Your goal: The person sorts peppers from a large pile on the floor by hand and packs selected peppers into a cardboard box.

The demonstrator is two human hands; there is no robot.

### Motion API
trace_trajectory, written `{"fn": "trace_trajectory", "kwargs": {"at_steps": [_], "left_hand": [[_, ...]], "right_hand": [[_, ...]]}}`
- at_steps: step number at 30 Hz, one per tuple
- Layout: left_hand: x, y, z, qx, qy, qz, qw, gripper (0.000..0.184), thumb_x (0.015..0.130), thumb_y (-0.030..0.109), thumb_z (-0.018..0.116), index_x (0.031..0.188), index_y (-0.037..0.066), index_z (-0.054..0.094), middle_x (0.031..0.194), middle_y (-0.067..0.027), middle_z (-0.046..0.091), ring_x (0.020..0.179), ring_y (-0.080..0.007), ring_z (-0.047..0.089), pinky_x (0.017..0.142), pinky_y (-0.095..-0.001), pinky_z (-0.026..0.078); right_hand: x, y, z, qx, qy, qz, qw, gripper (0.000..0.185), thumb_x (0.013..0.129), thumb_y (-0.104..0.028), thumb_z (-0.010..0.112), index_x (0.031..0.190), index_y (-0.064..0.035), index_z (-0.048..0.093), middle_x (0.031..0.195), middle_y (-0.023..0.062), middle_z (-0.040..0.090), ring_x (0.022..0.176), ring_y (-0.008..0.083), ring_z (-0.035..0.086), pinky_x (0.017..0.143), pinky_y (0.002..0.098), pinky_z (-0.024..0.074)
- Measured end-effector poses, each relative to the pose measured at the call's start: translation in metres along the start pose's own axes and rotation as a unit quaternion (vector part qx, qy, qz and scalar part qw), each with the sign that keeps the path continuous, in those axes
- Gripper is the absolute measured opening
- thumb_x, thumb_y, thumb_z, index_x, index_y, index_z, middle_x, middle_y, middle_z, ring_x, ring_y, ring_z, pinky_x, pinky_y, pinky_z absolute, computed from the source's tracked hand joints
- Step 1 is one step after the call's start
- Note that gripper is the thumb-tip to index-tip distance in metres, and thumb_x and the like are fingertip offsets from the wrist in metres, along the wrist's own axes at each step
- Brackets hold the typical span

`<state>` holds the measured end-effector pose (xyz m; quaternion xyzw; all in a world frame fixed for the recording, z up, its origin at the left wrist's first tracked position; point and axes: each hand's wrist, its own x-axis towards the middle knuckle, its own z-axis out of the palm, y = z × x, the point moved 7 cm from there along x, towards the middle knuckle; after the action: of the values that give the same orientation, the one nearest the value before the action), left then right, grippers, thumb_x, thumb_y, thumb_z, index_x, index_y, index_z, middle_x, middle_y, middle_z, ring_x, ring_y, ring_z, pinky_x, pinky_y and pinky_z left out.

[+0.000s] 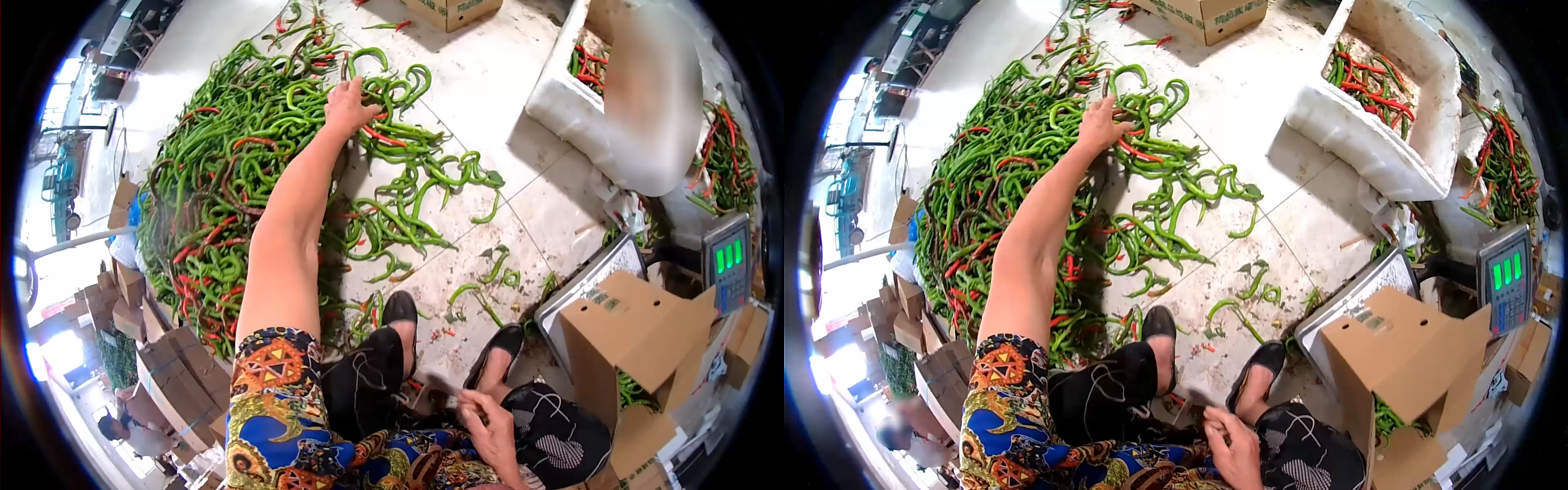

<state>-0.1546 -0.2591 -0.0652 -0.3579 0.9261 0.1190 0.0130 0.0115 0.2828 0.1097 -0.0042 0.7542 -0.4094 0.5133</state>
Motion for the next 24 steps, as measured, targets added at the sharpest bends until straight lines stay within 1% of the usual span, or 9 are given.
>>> {"fn": "trace_trajectory", "kwargs": {"at_steps": [4,8,13,15,18,19,21,22,24], "left_hand": [[0.043,-0.009,0.040,0.011,-0.064,-0.038,0.997,0.093,0.069,0.055,0.073,0.146,0.025,0.030,0.145,-0.0148,0.036,0.130,-0.0378,0.038,0.101,-0.0541,0.036],[0.031,0.013,0.077,0.069,-0.095,-0.015,0.993,0.092,0.064,0.065,0.073,0.142,0.033,0.036,0.144,-0.0151,0.036,0.129,-0.0408,0.036,0.098,-0.0569,0.036],[-0.070,0.054,0.110,0.114,-0.072,0.223,0.965,0.063,0.074,0.036,0.068,0.133,0.025,0.048,0.132,-0.0296,0.038,0.112,-0.0474,0.044,0.093,-0.0526,0.043],[-0.125,0.075,0.108,0.132,-0.229,0.245,0.933,0.064,0.075,0.036,0.067,0.134,0.022,0.047,0.131,-0.0312,0.039,0.108,-0.0492,0.047,0.096,-0.0523,0.041],[-0.163,0.097,0.089,0.013,-0.501,0.242,0.831,0.058,0.075,0.048,0.069,0.125,0.020,0.058,0.113,-0.0209,0.062,0.102,-0.0353,0.061,0.095,-0.0424,0.045],[-0.141,0.105,0.079,0.004,-0.424,0.276,0.862,0.056,0.075,0.051,0.070,0.119,0.016,0.063,0.103,-0.0156,0.068,0.100,-0.0302,0.064,0.092,-0.0396,0.048],[-0.065,0.087,0.068,-0.080,-0.221,0.157,0.959,0.054,0.077,0.043,0.071,0.121,0.013,0.061,0.106,-0.0174,0.066,0.094,-0.0288,0.065,0.085,-0.0376,0.051],[-0.028,0.081,0.050,-0.082,-0.066,0.168,0.980,0.052,0.079,0.038,0.070,0.123,0.012,0.059,0.109,-0.0194,0.063,0.088,-0.0285,0.065,0.083,-0.0370,0.052],[0.036,0.048,0.054,-0.101,0.145,0.188,0.966,0.056,0.081,0.038,0.068,0.129,0.012,0.054,0.115,-0.0264,0.059,0.107,-0.0366,0.057,0.094,-0.0420,0.046]], "right_hand": [[-0.003,0.010,-0.004,0.292,-0.062,0.113,0.948,0.030,0.095,-0.008,0.053,0.121,0.0060,0.051,0.110,0.0168,0.064,0.093,0.0176,0.063,0.080,0.0296,0.0501],[0.009,0.018,-0.007,0.319,-0.009,0.123,0.940,0.029,0.095,-0.008,0.052,0.121,0.0061,0.051,0.107,0.0161,0.064,0.089,0.0175,0.062,0.078,0.0286,0.0493],[0.018,0.012,0.002,0.236,-0.022,0.132,0.962,0.037,0.095,-0.022,0.059,0.120,0.0055,0.052,0.107,0.0146,0.064,0.092,0.0166,0.063,0.079,0.0292,0.0511],[0.015,0.015,0.002,0.215,-0.020,0.121,0.969,0.040,0.094,-0.024,0.060,0.120,0.0057,0.052,0.107,0.0146,0.064,0.093,0.0170,0.063,0.079,0.0295,0.0516],[0.017,0.024,0.003,0.225,-0.024,0.141,0.964,0.040,0.094,-0.024,0.060,0.120,0.0057,0.052,0.107,0.0145,0.064,0.093,0.0170,0.063,0.080,0.0303,0.0517],[0.017,0.025,0.003,0.221,-0.026,0.143,0.964,0.041,0.094,-0.025,0.060,0.120,0.0055,0.052,0.108,0.0146,0.064,0.093,0.0170,0.063,0.080,0.0305,0.0518],[0.018,0.025,0.004,0.214,-0.026,0.147,0.965,0.041,0.094,-0.025,0.061,0.121,0.0053,0.052,0.108,0.0146,0.064,0.093,0.0170,0.063,0.081,0.0310,0.0519],[0.020,0.025,0.004,0.209,-0.025,0.156,0.965,0.041,0.094,-0.025,0.061,0.121,0.0052,0.052,0.108,0.0145,0.064,0.093,0.0171,0.063,0.081,0.0312,0.0518],[0.023,0.023,0.002,0.199,-0.016,0.174,0.964,0.041,0.094,-0.025,0.061,0.120,0.0048,0.053,0.108,0.0142,0.064,0.092,0.0173,0.063,0.082,0.0316,0.0518]]}}
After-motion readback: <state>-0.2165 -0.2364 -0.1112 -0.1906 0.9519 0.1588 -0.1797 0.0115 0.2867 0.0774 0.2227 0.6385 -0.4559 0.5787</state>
